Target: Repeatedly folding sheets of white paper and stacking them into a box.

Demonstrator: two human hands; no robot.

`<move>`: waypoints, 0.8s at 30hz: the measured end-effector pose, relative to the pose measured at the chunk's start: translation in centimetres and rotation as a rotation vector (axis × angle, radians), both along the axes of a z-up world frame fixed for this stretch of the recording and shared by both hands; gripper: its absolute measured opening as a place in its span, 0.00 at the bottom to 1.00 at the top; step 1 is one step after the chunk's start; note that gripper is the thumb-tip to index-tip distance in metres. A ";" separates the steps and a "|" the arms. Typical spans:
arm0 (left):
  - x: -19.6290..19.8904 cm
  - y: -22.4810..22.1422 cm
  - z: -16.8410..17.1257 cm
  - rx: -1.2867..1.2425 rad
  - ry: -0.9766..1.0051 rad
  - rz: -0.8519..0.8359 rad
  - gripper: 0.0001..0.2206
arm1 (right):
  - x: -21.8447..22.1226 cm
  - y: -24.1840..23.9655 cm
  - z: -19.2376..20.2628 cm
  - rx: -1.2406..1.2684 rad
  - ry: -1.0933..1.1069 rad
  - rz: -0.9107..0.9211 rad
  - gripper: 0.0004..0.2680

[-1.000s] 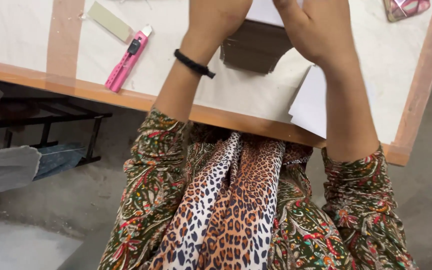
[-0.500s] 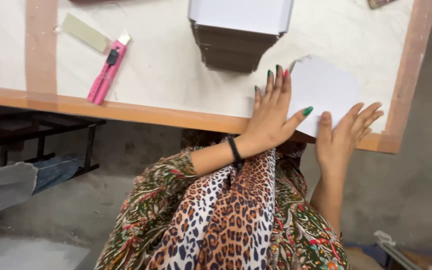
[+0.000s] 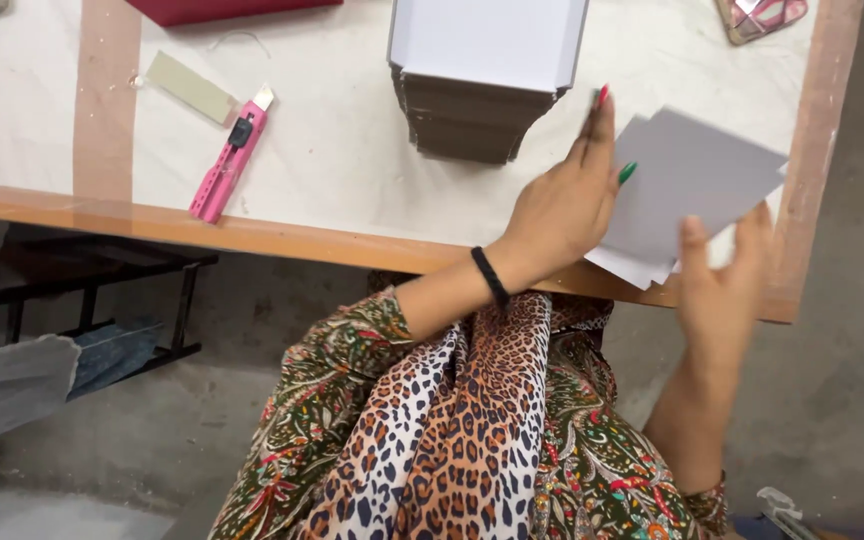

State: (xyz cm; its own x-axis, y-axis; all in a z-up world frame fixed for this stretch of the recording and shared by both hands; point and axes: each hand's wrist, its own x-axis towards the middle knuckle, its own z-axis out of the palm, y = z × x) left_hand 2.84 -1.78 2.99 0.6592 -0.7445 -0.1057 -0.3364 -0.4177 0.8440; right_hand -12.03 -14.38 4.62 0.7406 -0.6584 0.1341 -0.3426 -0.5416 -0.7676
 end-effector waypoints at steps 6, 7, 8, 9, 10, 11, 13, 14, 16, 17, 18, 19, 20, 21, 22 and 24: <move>-1.7 -0.8 -3.1 -0.112 -0.477 0.157 0.41 | -0.6 -0.4 -6.6 0.110 0.145 -0.105 0.34; -1.8 -0.5 -2.2 -0.092 -0.447 0.141 0.41 | -0.8 -0.1 -6.4 0.132 0.062 -0.089 0.33; -2.1 0.0 -1.4 -0.068 -0.412 0.126 0.42 | -1.1 0.3 -6.1 0.157 -0.015 -0.072 0.32; -2.3 0.9 -0.4 -0.062 -0.406 0.129 0.42 | -1.6 0.6 -4.5 0.162 -0.008 -0.069 0.32; -2.0 1.6 0.7 -0.231 -0.419 0.119 0.38 | -1.6 0.6 -2.8 0.200 -0.166 -0.104 0.26; -1.8 2.3 1.9 -0.402 -0.430 0.104 0.34 | -1.5 0.6 -1.2 0.240 -0.325 -0.140 0.20; -1.1 2.8 3.2 -0.293 0.003 -0.079 0.26 | -1.5 -0.8 1.2 0.395 -0.462 -0.063 0.20; -1.3 3.3 3.7 -0.166 0.453 -0.270 0.20 | -2.0 -1.2 2.5 0.557 -0.570 0.010 0.20; -2.4 2.6 1.5 -0.425 0.455 -0.292 0.16 | -1.2 -0.3 1.5 0.566 -0.596 -0.009 0.22; -3.1 2.3 0.4 -0.683 0.440 -0.323 0.12 | -1.0 0.1 1.1 0.568 -0.630 -0.028 0.24; -3.0 2.3 1.2 -0.688 0.432 -0.320 0.12 | -0.3 1.4 0.7 0.566 -0.634 -0.019 0.24; -2.8 2.3 2.1 -0.614 0.192 -0.053 0.13 | 0.4 2.8 0.5 0.468 -0.644 -0.050 0.26; -2.8 2.4 2.9 -0.527 -0.043 0.229 0.14 | 1.1 4.0 0.2 0.373 -0.649 -0.068 0.27; -2.0 3.1 3.2 -0.531 -0.051 0.248 0.14 | 1.5 3.9 1.2 0.375 -0.649 -0.047 0.27; -0.7 4.1 3.5 -0.576 -0.056 0.222 0.16 | 2.5 4.2 2.0 0.294 -0.603 0.053 0.25; 1.5 5.9 5.0 -0.616 -0.063 0.207 0.17 | 3.7 3.7 5.2 0.218 -0.555 0.162 0.24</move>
